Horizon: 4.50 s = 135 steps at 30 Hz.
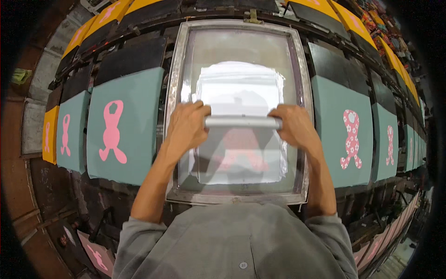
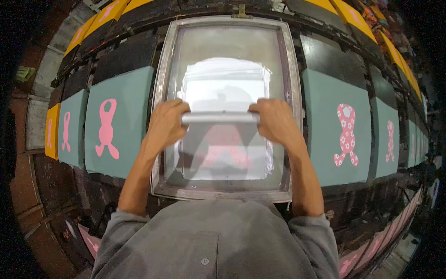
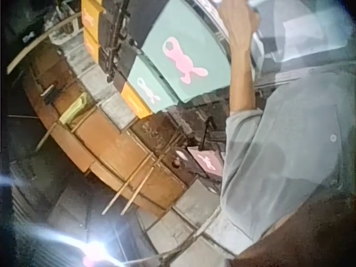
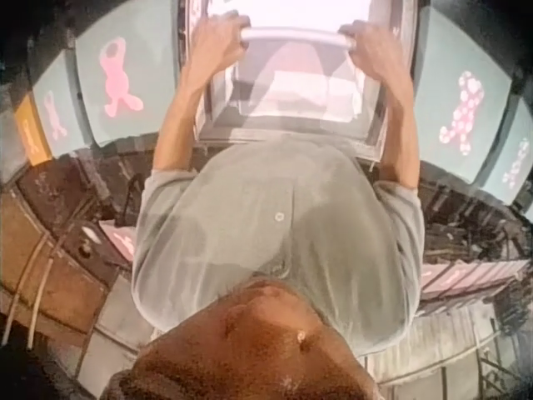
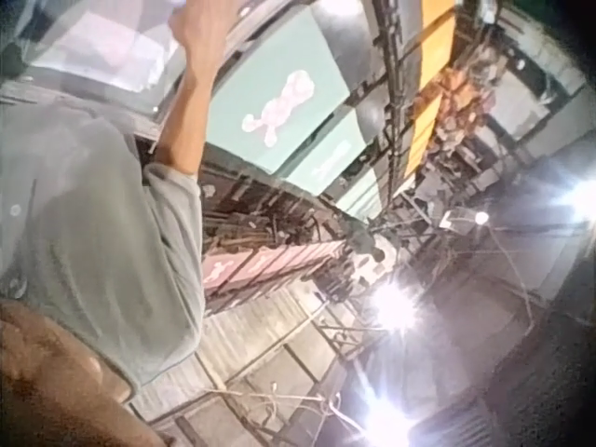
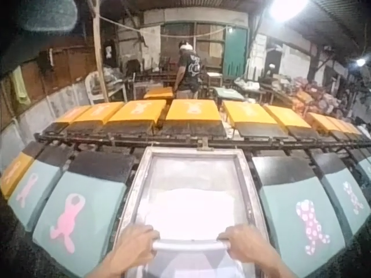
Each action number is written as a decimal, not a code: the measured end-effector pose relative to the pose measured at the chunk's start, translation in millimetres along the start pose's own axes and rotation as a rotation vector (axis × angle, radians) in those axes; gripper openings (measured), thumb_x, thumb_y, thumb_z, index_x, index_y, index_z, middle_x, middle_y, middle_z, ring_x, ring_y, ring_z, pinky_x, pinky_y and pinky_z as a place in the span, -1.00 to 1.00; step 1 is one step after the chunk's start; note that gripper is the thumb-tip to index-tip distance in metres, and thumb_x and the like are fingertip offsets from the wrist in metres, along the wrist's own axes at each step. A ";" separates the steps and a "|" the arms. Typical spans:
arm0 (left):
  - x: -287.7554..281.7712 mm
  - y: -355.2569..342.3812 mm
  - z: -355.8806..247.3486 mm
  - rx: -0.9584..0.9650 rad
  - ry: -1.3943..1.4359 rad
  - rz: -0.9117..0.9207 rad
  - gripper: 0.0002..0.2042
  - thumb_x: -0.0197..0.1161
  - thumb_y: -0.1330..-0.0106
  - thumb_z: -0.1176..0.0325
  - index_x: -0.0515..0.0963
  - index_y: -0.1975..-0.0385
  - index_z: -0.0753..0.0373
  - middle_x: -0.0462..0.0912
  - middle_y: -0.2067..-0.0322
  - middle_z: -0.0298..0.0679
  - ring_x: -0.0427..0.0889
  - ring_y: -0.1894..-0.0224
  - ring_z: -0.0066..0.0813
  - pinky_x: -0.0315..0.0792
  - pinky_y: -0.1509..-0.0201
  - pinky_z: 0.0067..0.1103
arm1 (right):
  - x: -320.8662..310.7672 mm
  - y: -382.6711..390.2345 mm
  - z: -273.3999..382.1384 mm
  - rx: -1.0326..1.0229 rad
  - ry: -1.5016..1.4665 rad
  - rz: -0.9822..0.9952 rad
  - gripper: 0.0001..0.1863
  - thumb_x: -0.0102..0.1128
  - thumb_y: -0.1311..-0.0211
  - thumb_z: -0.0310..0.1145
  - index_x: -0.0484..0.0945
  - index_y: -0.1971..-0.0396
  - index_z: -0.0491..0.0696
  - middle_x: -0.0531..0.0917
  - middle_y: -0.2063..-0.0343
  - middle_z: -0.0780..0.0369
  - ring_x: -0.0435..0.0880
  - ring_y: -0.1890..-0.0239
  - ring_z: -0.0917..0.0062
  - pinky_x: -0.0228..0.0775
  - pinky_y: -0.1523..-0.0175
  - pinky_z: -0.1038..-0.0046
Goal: Manually applying white ink using a squeegee over a bunny stencil on multiple green fabric panels.
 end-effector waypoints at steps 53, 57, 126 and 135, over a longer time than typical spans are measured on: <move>-1.2 78.8 -41.0 -0.196 0.052 0.136 -0.67 0.34 0.29 0.61 0.55 0.40 0.23 0.48 0.39 -0.23 0.49 0.32 -0.18 0.29 0.24 -0.34 | 15.4 73.0 35.8 0.104 -0.132 0.099 -0.65 0.21 0.21 -0.57 0.70 0.29 -0.07 0.66 0.36 0.17 0.62 0.23 0.14 0.49 0.09 0.16; -2.6 104.8 -58.2 -0.213 0.089 0.141 -0.65 0.34 0.31 0.63 0.54 0.41 0.23 0.47 0.39 -0.24 0.48 0.32 -0.19 0.29 0.24 -0.35 | 17.2 102.6 53.1 0.083 -0.118 0.103 -0.64 0.23 0.21 -0.62 0.70 0.29 -0.03 0.66 0.36 0.21 0.62 0.25 0.19 0.53 0.16 0.24; -21.3 87.0 -48.7 -0.108 0.093 0.133 -0.69 0.34 0.22 0.53 0.61 0.36 0.21 0.55 0.38 -0.21 0.56 0.24 -0.12 0.28 0.17 -0.30 | -4.4 92.3 55.6 0.065 -0.032 0.062 -0.62 0.28 0.26 -0.62 0.72 0.29 -0.06 0.71 0.34 0.18 0.66 0.23 0.18 0.54 0.12 0.22; -8.2 -82.2 47.7 -0.110 0.016 -0.058 -0.66 0.21 0.09 0.52 0.69 0.24 0.29 0.67 0.30 -0.04 0.62 0.14 0.08 0.48 0.06 -0.18 | -34.8 -79.9 -28.6 0.120 0.076 -0.076 -0.65 0.41 0.01 -0.46 0.73 0.13 -0.01 0.74 0.23 0.11 0.71 0.12 0.14 0.55 0.00 0.18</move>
Point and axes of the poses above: each hand's wrist, its own y-axis away from the middle knuckle, its own x-axis out of the palm, z = x × y, the point moved 6 cm from there along -y, towards the middle knuckle
